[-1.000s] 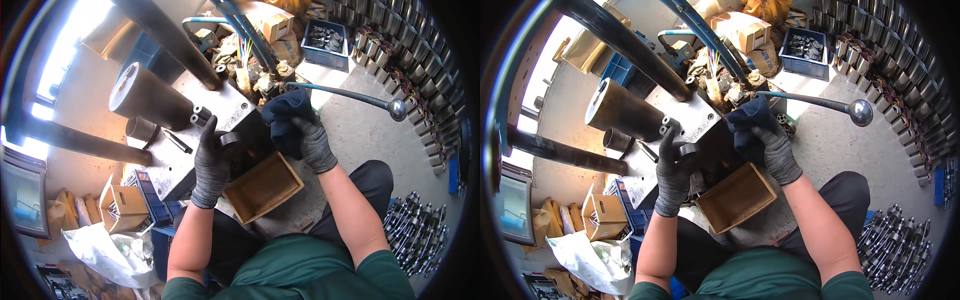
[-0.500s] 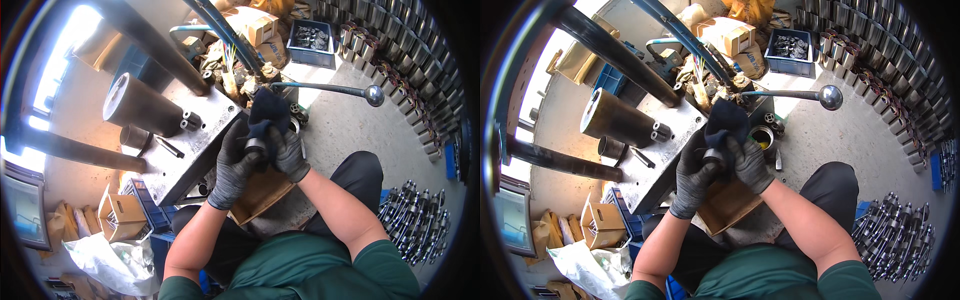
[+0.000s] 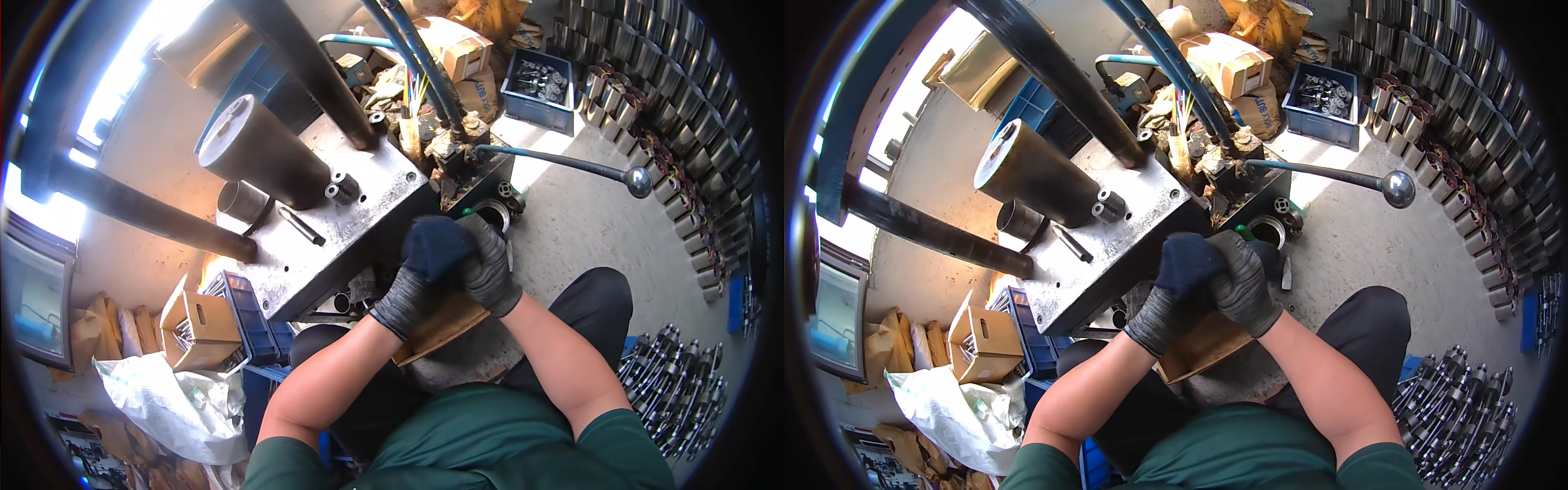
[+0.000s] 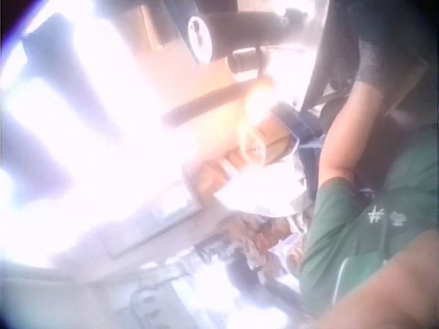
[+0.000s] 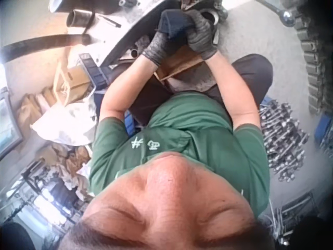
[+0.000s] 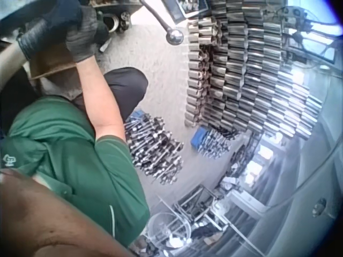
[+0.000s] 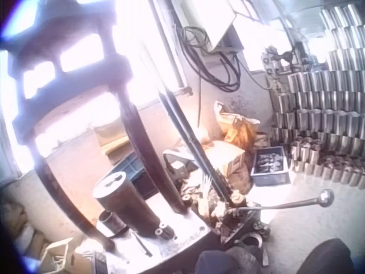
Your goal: Using an industrial press machine to assemble or secure metal components.
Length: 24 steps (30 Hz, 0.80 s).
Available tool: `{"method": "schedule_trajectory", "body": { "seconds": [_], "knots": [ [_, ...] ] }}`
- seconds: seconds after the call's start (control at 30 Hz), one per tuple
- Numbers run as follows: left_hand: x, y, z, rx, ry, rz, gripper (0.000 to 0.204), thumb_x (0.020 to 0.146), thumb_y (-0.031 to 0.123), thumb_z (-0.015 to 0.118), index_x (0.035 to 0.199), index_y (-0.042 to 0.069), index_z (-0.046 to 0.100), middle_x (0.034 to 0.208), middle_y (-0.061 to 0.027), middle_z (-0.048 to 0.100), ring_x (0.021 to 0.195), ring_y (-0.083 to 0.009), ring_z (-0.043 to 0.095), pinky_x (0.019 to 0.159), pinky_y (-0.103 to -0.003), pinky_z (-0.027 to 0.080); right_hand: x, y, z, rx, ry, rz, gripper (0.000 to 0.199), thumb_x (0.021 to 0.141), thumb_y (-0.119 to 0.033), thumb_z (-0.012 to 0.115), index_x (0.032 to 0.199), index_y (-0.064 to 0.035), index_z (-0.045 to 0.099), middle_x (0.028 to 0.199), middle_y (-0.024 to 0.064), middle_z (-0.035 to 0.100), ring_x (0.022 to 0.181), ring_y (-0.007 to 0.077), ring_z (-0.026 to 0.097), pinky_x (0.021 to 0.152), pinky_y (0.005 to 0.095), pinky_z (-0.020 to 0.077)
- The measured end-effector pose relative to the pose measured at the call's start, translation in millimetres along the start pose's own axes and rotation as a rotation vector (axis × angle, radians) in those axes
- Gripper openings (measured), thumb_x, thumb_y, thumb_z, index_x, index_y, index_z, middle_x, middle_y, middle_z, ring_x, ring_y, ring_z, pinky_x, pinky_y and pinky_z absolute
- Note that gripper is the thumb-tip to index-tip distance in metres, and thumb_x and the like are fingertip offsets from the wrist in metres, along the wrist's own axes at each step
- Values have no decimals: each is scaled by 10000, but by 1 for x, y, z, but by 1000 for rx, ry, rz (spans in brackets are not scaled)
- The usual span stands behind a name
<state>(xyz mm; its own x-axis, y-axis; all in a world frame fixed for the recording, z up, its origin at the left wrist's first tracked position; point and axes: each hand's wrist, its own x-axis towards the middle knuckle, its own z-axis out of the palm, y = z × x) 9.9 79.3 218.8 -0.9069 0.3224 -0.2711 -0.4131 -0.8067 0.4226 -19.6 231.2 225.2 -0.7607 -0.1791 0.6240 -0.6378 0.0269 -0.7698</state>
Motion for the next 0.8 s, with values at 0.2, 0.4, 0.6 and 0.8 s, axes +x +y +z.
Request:
{"method": "schedule_trajectory", "body": {
  "seconds": [0.2,0.4,0.6,0.8],
  "knots": [
    [-22,19,22,860,-75,140,438,830,34,744,1241,39,592,1180,-48,641,1089,-166,600,988,-325,502,-2,17,-9,462,72,254,349,983,-328,687,1150,-24,646,1035,61,698,985,166,657,900,337,520],
    [-59,83,37,1097,168,416,386,877,47,715,1236,-17,590,1118,-108,677,1017,-179,655,932,-327,544,2,37,-38,240,65,371,284,1007,-203,641,1217,-13,627,1150,93,675,1082,177,618,994,339,480],
    [-130,178,-14,1632,757,828,417,876,2,696,1277,-22,584,1068,-141,706,952,-176,675,879,-304,549,27,17,-51,42,206,315,493,973,-129,674,1419,-12,499,1292,91,588,1189,177,556,1065,335,431],
    [-159,205,-56,1760,997,513,553,906,165,765,1396,32,546,1166,-179,690,1042,-223,657,921,-345,542,27,30,-50,62,205,386,464,972,-125,687,1393,-28,517,1228,93,631,1139,171,582,1024,325,453]
  ]
}}
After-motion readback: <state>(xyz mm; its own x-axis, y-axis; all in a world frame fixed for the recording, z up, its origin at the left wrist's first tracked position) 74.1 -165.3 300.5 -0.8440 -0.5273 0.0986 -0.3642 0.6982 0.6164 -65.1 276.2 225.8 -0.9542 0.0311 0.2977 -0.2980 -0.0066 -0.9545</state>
